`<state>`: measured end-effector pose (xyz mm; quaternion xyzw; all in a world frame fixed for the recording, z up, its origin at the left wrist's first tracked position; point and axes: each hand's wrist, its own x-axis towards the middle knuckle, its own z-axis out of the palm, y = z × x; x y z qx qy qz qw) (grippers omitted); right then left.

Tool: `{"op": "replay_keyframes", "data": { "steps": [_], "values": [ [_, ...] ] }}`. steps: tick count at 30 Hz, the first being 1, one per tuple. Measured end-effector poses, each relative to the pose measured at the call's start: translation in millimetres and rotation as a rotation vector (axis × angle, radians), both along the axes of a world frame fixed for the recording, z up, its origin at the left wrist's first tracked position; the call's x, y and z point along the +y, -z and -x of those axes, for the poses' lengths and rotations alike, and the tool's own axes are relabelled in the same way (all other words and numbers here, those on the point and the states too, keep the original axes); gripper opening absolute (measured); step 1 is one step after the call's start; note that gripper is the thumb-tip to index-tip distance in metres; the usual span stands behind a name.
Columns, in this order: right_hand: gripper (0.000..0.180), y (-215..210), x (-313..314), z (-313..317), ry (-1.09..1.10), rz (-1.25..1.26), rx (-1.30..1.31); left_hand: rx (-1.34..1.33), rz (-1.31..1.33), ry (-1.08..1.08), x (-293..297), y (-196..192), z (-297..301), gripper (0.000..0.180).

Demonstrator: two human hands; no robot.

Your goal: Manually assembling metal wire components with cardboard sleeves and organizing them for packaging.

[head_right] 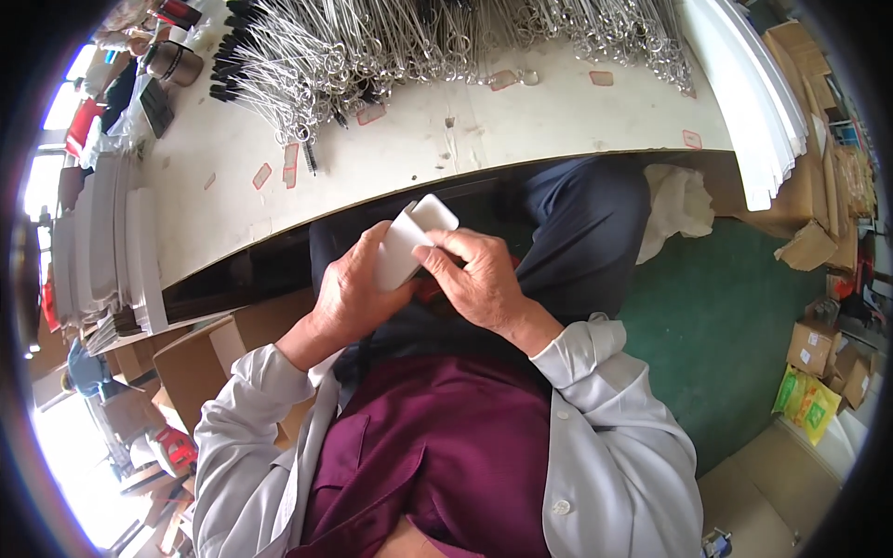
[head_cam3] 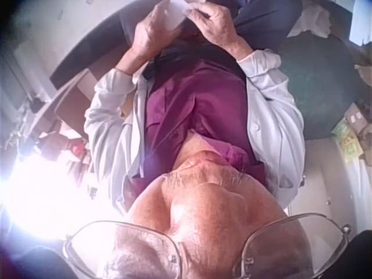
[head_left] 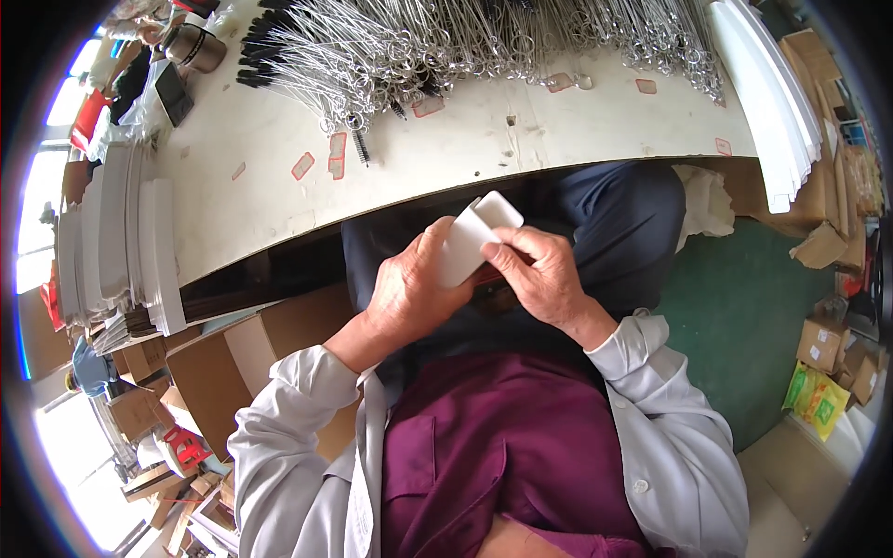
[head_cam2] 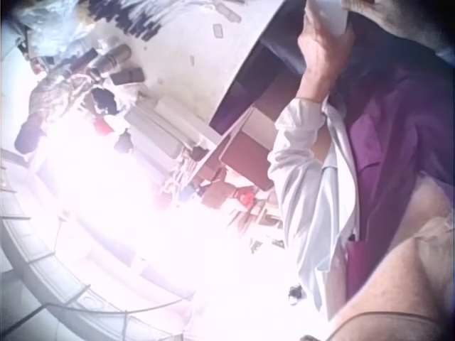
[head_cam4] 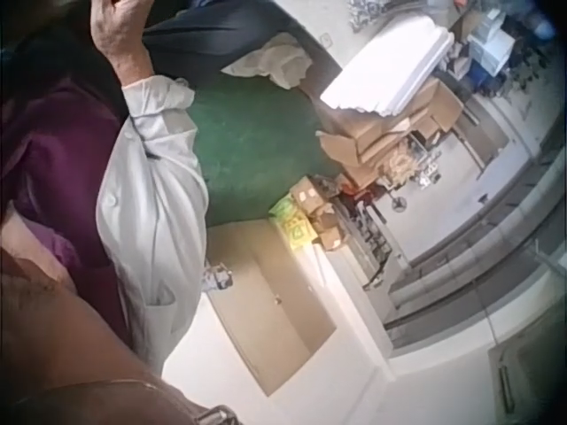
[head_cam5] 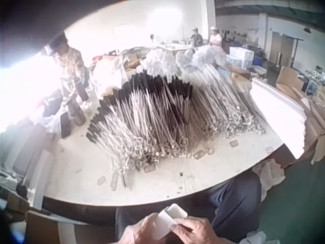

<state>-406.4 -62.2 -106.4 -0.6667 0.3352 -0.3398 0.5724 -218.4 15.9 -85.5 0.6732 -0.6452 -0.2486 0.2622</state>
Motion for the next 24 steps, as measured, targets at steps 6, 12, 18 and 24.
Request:
{"op": "replay_keyframes", "data": {
  "steps": [6,12,18,24],
  "values": [
    [0.021,7.7,-2.1,-0.8,-0.097,-0.218,0.021,0.043,0.024,-0.030,-9.3,2.0,6.9,0.079],
    [0.019,3.4,-0.4,1.1,-0.171,-0.172,0.132,0.010,-0.098,0.004,-6.7,6.0,8.3,0.072],
    [0.024,14.5,21.3,-6.6,-0.011,-0.088,0.002,0.083,-0.121,0.012,-0.9,10.4,11.0,0.059],
    [0.028,10.6,27.9,-5.0,0.065,-0.324,-0.055,0.112,-0.111,-0.017,7.4,13.5,17.5,0.053]
  ]
}}
